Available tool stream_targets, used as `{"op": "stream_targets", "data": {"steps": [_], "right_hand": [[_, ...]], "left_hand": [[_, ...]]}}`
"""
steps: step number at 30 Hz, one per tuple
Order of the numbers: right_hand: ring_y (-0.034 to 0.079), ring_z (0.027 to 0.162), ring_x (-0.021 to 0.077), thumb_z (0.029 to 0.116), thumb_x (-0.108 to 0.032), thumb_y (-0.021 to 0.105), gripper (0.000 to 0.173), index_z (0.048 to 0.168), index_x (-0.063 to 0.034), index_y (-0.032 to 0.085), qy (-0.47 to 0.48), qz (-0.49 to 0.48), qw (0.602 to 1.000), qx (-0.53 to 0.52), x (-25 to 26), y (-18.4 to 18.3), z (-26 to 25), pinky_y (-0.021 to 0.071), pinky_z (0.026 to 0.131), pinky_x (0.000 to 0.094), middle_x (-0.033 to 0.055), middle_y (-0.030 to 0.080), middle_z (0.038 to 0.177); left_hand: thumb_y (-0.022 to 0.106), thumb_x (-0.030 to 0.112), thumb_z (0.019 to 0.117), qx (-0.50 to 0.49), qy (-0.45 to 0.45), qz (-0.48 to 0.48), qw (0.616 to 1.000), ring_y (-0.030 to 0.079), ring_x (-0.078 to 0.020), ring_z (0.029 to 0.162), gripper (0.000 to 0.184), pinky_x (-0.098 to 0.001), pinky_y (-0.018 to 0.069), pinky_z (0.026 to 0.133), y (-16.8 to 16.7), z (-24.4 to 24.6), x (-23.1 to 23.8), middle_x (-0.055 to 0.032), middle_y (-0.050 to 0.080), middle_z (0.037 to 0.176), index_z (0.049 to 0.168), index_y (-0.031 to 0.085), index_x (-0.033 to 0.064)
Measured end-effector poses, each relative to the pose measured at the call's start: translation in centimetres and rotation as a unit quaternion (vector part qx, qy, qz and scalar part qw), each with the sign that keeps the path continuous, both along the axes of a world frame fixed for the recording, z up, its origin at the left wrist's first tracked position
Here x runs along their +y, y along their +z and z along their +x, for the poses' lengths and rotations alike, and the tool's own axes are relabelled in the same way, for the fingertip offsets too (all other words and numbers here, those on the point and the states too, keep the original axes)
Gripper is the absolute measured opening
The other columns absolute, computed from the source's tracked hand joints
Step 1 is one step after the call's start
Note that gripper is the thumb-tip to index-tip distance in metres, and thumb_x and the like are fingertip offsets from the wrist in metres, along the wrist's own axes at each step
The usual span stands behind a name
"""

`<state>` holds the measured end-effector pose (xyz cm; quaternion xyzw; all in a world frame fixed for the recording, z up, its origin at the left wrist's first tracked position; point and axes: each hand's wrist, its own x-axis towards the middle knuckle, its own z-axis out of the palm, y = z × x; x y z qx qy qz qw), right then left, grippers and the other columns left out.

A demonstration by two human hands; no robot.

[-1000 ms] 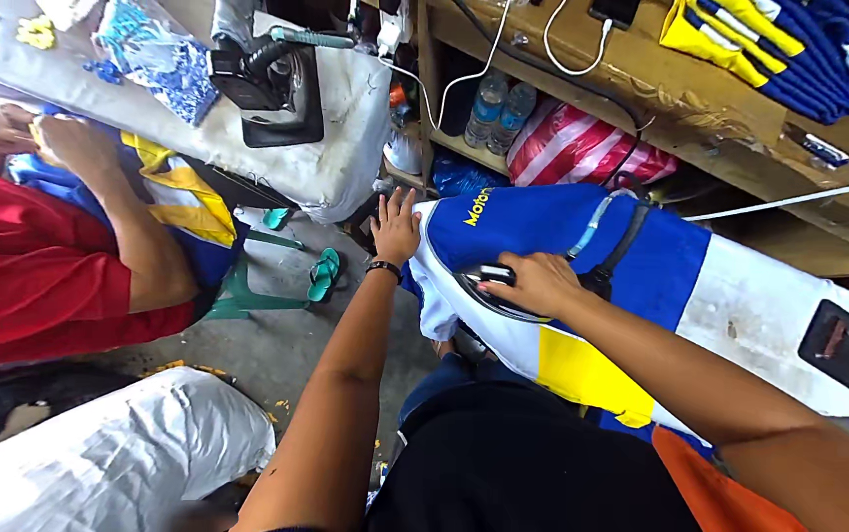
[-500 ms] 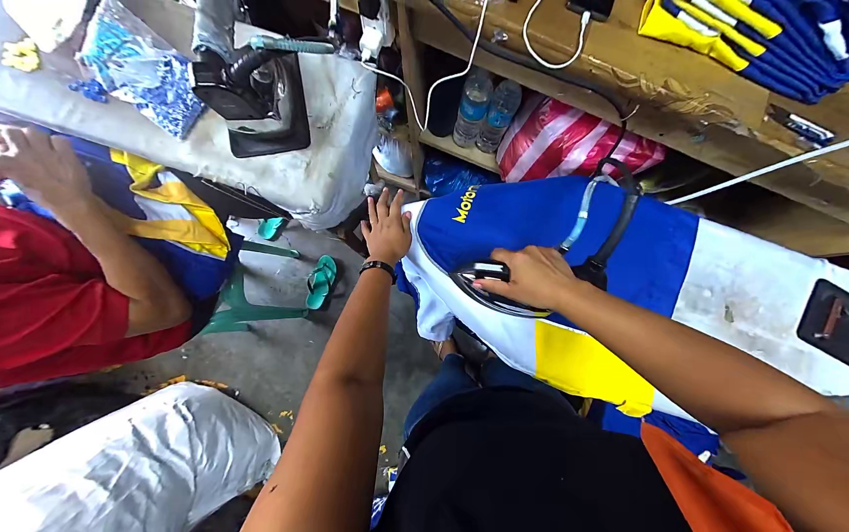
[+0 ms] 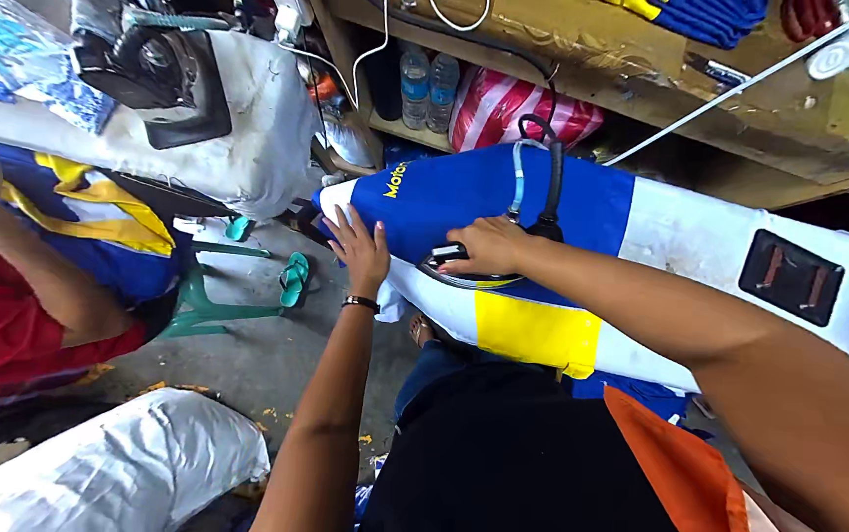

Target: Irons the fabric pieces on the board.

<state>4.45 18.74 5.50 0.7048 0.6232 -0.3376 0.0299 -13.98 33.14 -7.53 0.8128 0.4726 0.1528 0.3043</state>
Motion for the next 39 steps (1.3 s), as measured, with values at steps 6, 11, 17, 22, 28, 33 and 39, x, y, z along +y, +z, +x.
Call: {"op": "stream_targets", "data": {"steps": [6,11,17,22,28,33,39], "right_hand": [[0.068,0.079,0.0381,0.0965,-0.062,0.061,0.055,0.106,-0.0082,0.068,-0.007,0.015,0.999,-0.036,-12.1,-1.4,6.8,0.0512,0.07,0.0578,0.0151,0.066,0.076],[0.068,0.076,0.0357,0.0949,-0.067,0.059,0.058,0.103,-0.0103,0.068,-0.017,0.022,0.999,-0.034,-14.3,-1.5,7.9,0.0499,0.068,0.0557,0.013,0.066,0.074],[0.069,0.094,0.0389,0.0982,-0.065,0.054,0.06,0.113,-0.008,0.066,0.005,0.02,1.0,0.008,-8.2,-0.6,3.4,0.0505,0.079,0.0594,0.0177,0.069,0.093],[0.067,0.093,0.0359,0.0987,-0.063,0.056,0.058,0.112,-0.0077,0.065,0.044,0.004,0.999,0.013,-9.0,-0.5,4.6,0.0495,0.077,0.0564,0.0155,0.068,0.092],[0.068,0.083,0.0394,0.0959,-0.063,0.06,0.057,0.107,-0.0069,0.067,0.06,0.02,0.998,-0.005,-16.5,-1.9,11.6,0.0509,0.073,0.0604,0.0169,0.067,0.081],[0.068,0.078,0.038,0.0934,-0.065,0.06,0.058,0.105,-0.0087,0.068,0.037,0.019,0.999,-0.028,-21.7,-2.4,16.5,0.0506,0.07,0.0598,0.0147,0.066,0.076],[0.065,0.064,0.0335,0.0894,-0.062,0.066,0.054,0.091,-0.0079,0.068,0.048,0.034,0.998,-0.038,-27.9,-2.6,19.1,0.048,0.059,0.0551,0.0114,0.061,0.063]], "left_hand": [[0.036,0.04,0.1087,0.074,0.054,0.026,0.995,-0.004,-0.0474,0.157,0.073,-0.0734,-0.0009,0.119,-2.5,2.2,-5.0,-0.0238,0.0,0.171,0.163,0.012,-0.002],[0.041,0.031,0.1078,0.051,0.062,0.034,0.996,-0.007,-0.0535,0.155,0.07,-0.0769,0.0016,0.117,-3.2,2.4,-4.5,-0.025,-0.001,0.171,0.163,0.013,-0.0017],[0.04,0.033,0.1082,0.075,0.066,0.011,0.995,-0.01,-0.0505,0.156,0.073,-0.0741,-0.0006,0.118,-2.4,2.4,-4.2,-0.0243,-0.006,0.171,0.163,0.007,-0.0016],[0.038,0.037,0.1081,0.066,0.086,0.035,0.994,-0.008,-0.0493,0.156,0.076,-0.0719,-0.0018,0.12,-2.2,2.3,-4.7,-0.028,-0.006,0.17,0.163,0.004,-0.0035],[0.05,0.024,0.1056,-0.067,-0.161,0.048,0.984,0.027,-0.0425,0.153,0.052,-0.059,0.0196,0.126,1.9,3.0,-18.5,-0.024,0.042,0.158,0.149,0.046,-0.0049],[0.054,0.044,0.1037,-0.029,-0.526,-0.108,0.843,0.029,-0.029,0.155,0.057,-0.0563,0.0198,0.126,-2.0,5.2,-29.8,-0.0079,0.044,0.161,0.15,0.054,0.0096],[0.039,0.051,0.1081,0.063,-0.584,-0.118,0.801,0.014,-0.0305,0.16,0.07,-0.0603,0.0059,0.126,-2.3,5.7,-32.0,-0.0093,0.025,0.17,0.161,0.032,0.0063]]}}
